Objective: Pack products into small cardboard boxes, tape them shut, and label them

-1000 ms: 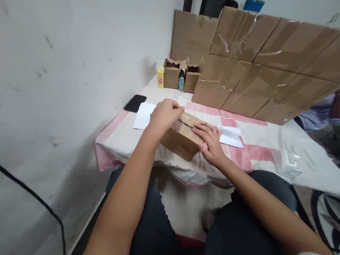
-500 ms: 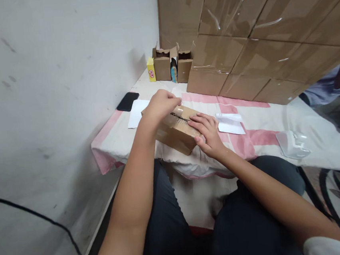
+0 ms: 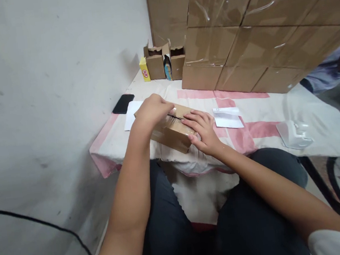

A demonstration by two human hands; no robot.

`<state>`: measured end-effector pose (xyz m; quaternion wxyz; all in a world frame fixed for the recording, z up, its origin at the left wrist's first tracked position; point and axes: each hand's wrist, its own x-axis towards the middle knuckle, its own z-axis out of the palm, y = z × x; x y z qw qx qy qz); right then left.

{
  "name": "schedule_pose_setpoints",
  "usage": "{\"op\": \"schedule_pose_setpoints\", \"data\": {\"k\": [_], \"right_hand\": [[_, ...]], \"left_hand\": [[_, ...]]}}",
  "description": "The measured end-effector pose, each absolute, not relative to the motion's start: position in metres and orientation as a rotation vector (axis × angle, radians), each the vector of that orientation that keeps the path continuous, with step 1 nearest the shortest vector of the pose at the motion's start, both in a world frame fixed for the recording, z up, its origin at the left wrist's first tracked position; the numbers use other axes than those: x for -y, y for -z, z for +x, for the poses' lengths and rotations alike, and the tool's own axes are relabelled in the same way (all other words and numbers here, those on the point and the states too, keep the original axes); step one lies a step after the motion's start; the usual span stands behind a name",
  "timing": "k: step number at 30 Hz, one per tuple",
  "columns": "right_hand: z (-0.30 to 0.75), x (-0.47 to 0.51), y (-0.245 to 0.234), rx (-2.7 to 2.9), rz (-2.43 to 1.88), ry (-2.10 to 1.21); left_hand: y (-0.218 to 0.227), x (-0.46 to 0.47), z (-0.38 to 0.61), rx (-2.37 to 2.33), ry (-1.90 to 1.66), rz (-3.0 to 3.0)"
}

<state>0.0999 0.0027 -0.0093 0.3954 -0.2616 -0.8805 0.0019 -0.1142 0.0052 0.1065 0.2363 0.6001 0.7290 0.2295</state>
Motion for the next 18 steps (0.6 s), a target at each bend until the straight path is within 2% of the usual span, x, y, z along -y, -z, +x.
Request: {"op": "schedule_pose_setpoints", "data": {"k": [18], "right_hand": [[0.0998, -0.0032, 0.0111, 2.234, -0.668, -0.002]], "left_hand": [[-0.1078, 0.0027, -0.1154, -2.053, -0.489, 1.704]]}}
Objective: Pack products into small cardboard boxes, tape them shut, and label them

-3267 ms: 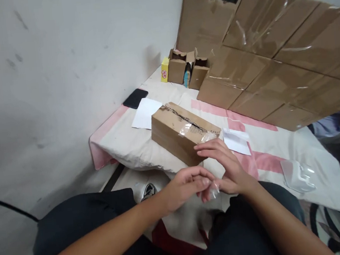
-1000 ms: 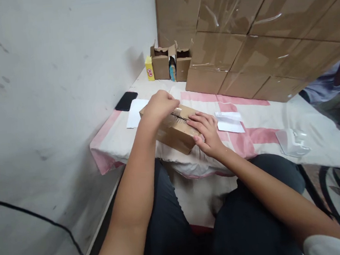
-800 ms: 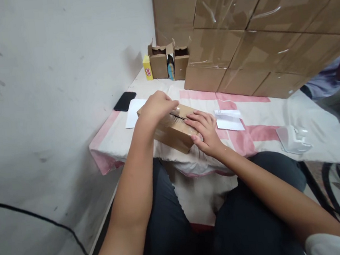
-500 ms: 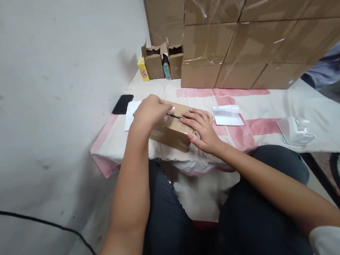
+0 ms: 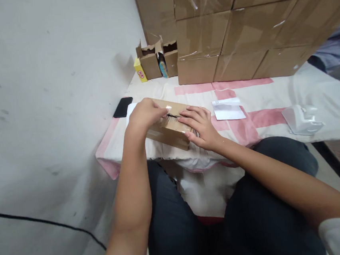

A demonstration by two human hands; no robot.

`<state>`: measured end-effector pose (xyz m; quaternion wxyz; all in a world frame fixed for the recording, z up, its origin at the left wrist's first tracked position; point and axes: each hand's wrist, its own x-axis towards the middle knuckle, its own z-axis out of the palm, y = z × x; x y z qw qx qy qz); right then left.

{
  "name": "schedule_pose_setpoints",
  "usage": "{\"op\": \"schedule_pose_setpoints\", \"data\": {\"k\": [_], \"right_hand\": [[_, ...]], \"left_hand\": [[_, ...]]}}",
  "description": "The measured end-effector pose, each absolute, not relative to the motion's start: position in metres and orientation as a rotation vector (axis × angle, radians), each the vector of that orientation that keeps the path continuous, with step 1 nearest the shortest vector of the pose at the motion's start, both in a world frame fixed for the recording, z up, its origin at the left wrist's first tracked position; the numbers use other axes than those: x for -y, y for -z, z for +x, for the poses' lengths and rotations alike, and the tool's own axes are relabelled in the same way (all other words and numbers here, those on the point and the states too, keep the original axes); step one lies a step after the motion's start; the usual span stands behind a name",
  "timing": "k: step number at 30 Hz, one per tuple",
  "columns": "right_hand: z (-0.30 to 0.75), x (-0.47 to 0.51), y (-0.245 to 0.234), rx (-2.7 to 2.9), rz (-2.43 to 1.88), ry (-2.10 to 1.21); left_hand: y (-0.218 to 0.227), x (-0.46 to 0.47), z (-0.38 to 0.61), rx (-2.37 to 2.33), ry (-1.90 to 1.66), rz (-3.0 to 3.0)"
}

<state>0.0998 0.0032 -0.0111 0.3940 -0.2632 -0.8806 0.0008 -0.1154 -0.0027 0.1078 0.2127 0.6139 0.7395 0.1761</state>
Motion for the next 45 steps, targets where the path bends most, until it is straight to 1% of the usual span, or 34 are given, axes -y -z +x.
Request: {"op": "schedule_pose_setpoints", "data": {"k": [6, 15, 45], "right_hand": [[0.1, -0.001, 0.01, 2.251, -0.704, -0.045], [0.099, -0.002, 0.011, 2.215, -0.648, 0.001], [0.099, -0.001, 0.01, 2.248, -0.705, -0.057]], "left_hand": [[-0.11, 0.006, -0.114, -2.068, -0.451, 1.706], [-0.107, 0.009, -0.119, -2.08, -0.446, 1.752], [-0.106, 0.012, -0.119, -2.172, -0.36, 1.745]]}}
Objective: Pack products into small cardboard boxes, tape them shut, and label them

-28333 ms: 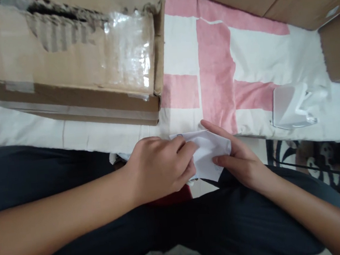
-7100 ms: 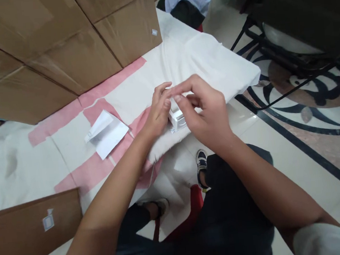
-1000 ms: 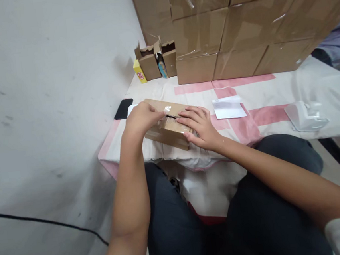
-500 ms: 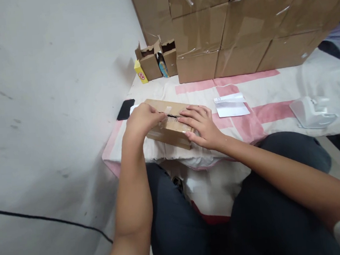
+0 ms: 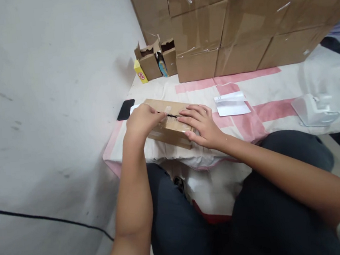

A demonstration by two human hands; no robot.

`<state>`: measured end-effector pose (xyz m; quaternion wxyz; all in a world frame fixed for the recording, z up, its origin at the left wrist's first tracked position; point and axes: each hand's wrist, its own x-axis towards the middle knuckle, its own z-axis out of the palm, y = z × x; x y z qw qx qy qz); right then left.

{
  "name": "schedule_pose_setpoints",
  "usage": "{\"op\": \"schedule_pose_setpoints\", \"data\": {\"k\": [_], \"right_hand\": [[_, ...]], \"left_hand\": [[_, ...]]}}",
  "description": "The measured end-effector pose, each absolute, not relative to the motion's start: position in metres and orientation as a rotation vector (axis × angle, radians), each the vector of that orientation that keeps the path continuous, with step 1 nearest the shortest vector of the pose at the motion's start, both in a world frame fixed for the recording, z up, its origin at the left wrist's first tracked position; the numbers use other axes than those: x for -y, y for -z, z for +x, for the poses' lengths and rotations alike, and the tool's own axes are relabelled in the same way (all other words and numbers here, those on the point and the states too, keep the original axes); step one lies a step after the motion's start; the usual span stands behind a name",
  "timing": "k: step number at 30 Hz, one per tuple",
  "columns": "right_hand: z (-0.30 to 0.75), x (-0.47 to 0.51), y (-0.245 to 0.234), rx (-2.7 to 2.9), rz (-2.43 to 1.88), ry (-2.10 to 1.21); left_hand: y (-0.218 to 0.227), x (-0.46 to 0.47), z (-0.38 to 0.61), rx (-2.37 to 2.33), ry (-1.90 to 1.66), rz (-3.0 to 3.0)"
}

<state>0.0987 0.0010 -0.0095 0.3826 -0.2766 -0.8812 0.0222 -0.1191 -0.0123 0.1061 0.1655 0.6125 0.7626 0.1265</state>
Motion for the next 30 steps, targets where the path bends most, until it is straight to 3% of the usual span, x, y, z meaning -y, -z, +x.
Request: {"op": "schedule_pose_setpoints", "data": {"k": [22, 26, 30], "right_hand": [[0.099, -0.001, 0.011, 2.215, -0.683, -0.035], [0.098, 0.0, 0.01, 2.212, -0.667, -0.03], [0.098, 0.001, 0.008, 2.217, -0.682, -0.058]], "left_hand": [[-0.104, 0.022, -0.127, -2.187, -0.372, 1.733], [-0.096, 0.018, -0.126, -2.21, -0.679, 1.992], [-0.082, 0.011, -0.129, -1.935, -0.594, 2.326]]}}
